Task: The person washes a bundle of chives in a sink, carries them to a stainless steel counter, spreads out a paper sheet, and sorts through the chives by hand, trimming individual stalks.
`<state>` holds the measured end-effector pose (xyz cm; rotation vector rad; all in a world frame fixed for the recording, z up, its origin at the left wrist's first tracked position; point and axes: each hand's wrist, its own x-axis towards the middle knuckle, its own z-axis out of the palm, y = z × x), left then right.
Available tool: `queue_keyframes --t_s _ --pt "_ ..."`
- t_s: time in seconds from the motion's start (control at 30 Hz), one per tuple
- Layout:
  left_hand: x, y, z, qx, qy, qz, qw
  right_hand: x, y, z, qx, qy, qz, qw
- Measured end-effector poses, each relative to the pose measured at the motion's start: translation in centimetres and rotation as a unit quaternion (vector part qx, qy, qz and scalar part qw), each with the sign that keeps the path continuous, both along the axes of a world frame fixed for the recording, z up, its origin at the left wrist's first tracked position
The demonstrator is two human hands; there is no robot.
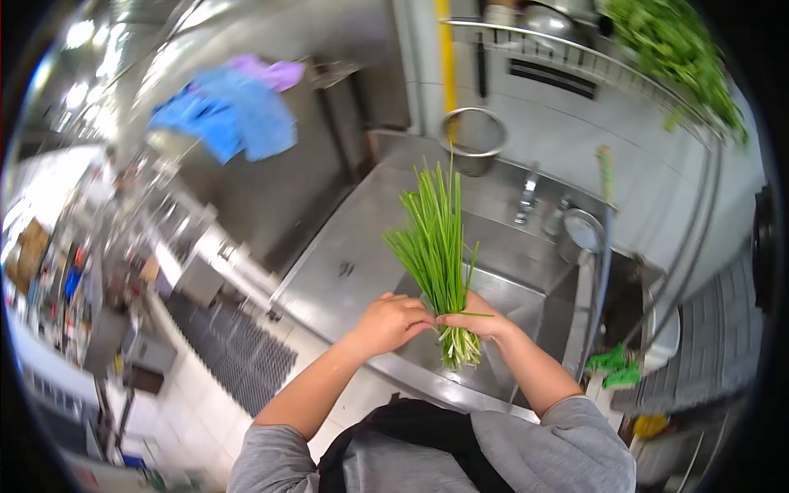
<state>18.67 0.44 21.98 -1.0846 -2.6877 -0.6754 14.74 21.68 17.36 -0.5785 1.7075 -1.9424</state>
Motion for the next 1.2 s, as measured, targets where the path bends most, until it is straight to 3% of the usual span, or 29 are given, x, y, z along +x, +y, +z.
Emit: queue_keyframes --t_s 0.13,0.27,0.43,0.5,0.63,0.73,0.83,0.9,0.97,1.0,1.03,1.1,1.13,1.2 --pt "6.4 -4.7 -0.8 0.114 0.007 0.166 0.979 1.3 -7.5 0.1 -0.010 -0.029 0.184 0.982" --pt "13.5 -10.6 0.5 0.083 0.051 0.212 0.972 5.0 -15.2 0.9 0.005 -0.039 0.303 0.952" --pt "21.5 -17.8 0.1 0.142 0.044 0.260 0.954 10.7 -24.2 2.3 -0.003 -0.009 0.370 0.929" --pt "25.0 -20.8 0.3 0.214 0.005 0.309 0.927 13.3 -28.2 2.4 -0.009 -0.031 0.395 0.918" --pt "31.4 -27.3 0.7 0.213 0.011 0.344 0.914 19.0 -36.1 2.1 -0.017 -0.054 0.437 0.898" --pt "35.3 -31.6 0.7 0.275 0.028 0.359 0.891 22.8 -41.2 2.9 -0.005 -0.084 0.461 0.883" --pt "38.4 -34.2 0.8 0.224 0.095 0.538 0.807 25.0 -44.8 3.4 -0.026 -0.123 0.501 0.856" --pt "39.5 -35.6 0.0 0.207 0.113 0.576 0.783 26.2 -46.9 3.8 -0.029 -0.118 0.511 0.851" --pt "40.2 -36.3 -0.7 0.293 0.184 0.637 0.689 26.9 -48.7 3.5 -0.050 -0.130 0.497 0.856" --pt "40.6 -37.0 -1.5 0.405 0.133 0.608 0.670 27.0 -49.5 3.4 -0.041 -0.148 0.490 0.858" --pt "40.6 -37.5 -2.7 0.406 0.130 0.610 0.668 27.0 -50.2 3.4 -0.039 -0.152 0.490 0.857" --pt "40.1 -38.0 -3.8 0.696 -0.053 0.421 0.579 26.8 -51.8 3.3 -0.020 -0.156 0.478 0.864" --pt "39.9 -38.0 -4.2 0.705 -0.110 0.371 0.595 26.9 -52.6 3.0 0.005 -0.146 0.441 0.885" --pt "38.8 -37.8 -3.4 0.709 -0.127 0.353 0.598 26.6 -54.2 2.3 0.022 -0.144 0.464 0.874"
